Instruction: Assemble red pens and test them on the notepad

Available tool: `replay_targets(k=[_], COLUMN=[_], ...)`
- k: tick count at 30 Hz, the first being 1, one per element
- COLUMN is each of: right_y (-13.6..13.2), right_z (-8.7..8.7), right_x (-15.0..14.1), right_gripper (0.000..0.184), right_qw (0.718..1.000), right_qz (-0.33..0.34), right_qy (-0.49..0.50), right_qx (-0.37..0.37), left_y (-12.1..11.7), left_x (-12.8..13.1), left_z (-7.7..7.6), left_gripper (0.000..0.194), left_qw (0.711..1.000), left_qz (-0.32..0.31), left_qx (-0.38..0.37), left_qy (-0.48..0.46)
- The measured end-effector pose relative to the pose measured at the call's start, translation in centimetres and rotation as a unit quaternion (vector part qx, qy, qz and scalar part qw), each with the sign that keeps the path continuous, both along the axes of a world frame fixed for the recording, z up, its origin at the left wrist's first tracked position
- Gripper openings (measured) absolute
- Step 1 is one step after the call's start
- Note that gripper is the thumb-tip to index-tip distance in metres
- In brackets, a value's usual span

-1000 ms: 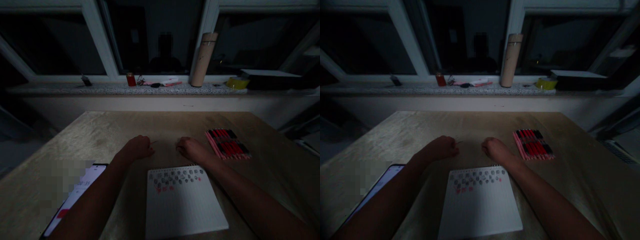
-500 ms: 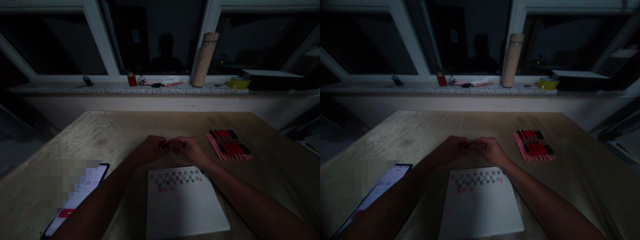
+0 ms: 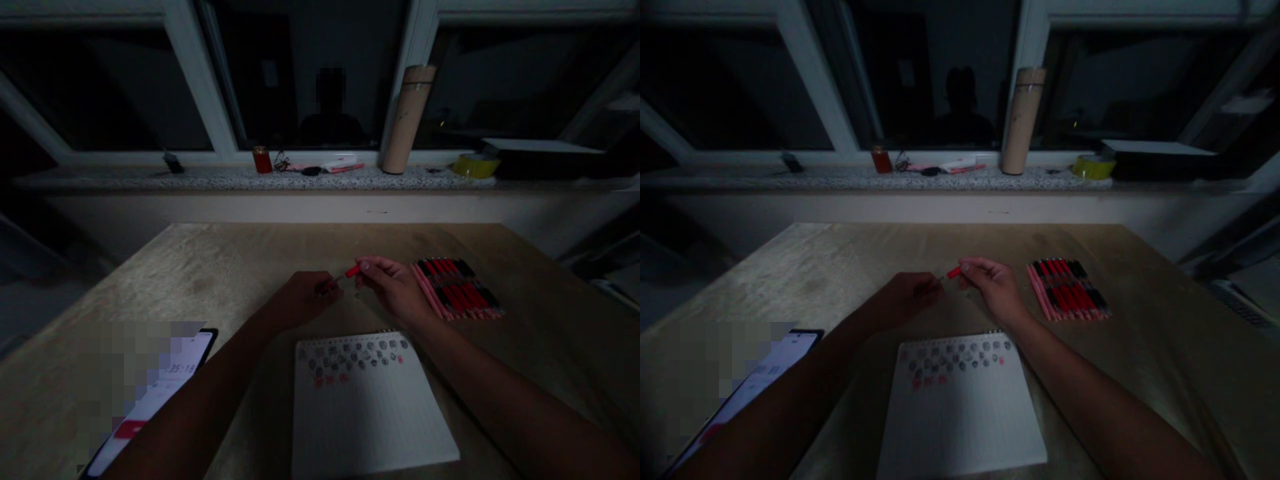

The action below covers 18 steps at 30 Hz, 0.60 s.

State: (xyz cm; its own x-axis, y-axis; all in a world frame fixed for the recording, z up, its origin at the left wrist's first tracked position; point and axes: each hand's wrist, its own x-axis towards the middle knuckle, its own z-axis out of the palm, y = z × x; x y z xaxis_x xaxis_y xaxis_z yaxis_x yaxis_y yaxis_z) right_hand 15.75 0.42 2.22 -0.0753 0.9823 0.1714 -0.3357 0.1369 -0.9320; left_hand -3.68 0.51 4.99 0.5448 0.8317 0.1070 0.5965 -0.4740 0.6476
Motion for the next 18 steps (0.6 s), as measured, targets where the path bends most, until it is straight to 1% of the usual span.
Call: replay_targets(k=[8,12,14,16,18], right_y=[-0.85,-0.42,-0.24,-0.30,-0.56], right_z=[0.65,0.48,0.54,0.78,1.08], right_x=[-0.40,-0.09,0.16,0.34,0.43], right_gripper=[0.025,0.025,0.029,0.034,0.038], right_qw=[0.997,0.996,0.994,0.990,0.977], right_qz=[-0.020,-0.057,-0.060,-0.043,-0.026], right_qy=[-0.067,-0.054,-0.065,-0.117,-0.192], right_qx=[0.016,0.044,0.057,0.067,0.085], left_y=[0.14,0.19,0.18,0.17,0.17], left_x=[-0.01,-0.02,-0.02,-0.02,-0.03], left_z=[-0.29,-0.22,-0.15,-0.10,-0.08], left_gripper=[0.031,0.033,0.033,0.034,0.034], left_qw=[0.999,1.000,1.000,0.999,0.999], left_qz=[-0.014,-0.004,-0.003,0.002,0.006], left_qx=[0.007,0.010,0.012,0.016,0.019], left_qy=[0.028,0.027,0.028,0.028,0.030])
